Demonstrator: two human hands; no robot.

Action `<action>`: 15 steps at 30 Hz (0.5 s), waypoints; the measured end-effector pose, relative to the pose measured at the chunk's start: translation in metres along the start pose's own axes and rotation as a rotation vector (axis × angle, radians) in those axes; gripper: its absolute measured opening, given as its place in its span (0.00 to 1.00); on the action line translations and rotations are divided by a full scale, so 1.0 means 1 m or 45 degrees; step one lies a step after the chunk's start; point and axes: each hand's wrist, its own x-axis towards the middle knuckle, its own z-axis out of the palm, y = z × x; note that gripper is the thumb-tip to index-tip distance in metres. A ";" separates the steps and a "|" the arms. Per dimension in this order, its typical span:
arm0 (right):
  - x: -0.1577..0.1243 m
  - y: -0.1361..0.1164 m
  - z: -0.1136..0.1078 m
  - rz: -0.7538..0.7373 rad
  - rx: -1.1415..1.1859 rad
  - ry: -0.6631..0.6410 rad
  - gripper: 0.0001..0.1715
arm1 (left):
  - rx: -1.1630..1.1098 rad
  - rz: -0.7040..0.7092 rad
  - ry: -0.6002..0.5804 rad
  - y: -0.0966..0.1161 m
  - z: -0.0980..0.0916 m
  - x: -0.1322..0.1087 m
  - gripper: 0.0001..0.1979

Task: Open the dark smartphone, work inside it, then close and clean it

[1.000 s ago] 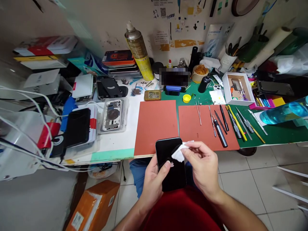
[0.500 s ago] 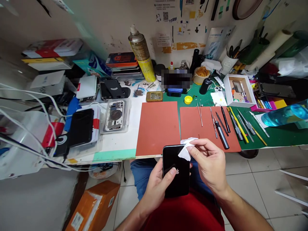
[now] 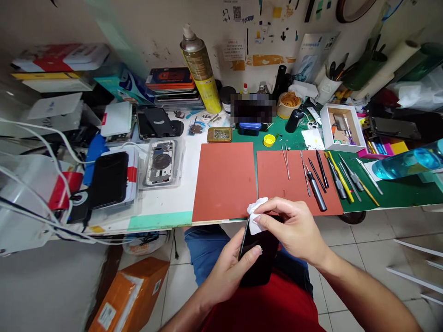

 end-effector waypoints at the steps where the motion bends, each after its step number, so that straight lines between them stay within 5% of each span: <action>1: 0.000 0.000 -0.001 -0.002 -0.003 0.001 0.03 | -0.013 -0.006 0.000 0.000 -0.001 -0.001 0.23; 6: -0.004 0.003 -0.009 0.093 0.060 0.079 0.01 | -0.126 -0.113 -0.105 0.005 -0.005 -0.002 0.27; 11: -0.001 -0.003 0.000 0.008 0.020 -0.003 0.04 | 0.127 0.027 -0.017 0.006 -0.004 0.000 0.26; 15: -0.003 -0.002 -0.003 0.040 0.010 0.013 0.03 | 0.059 -0.044 -0.076 0.006 -0.008 -0.002 0.27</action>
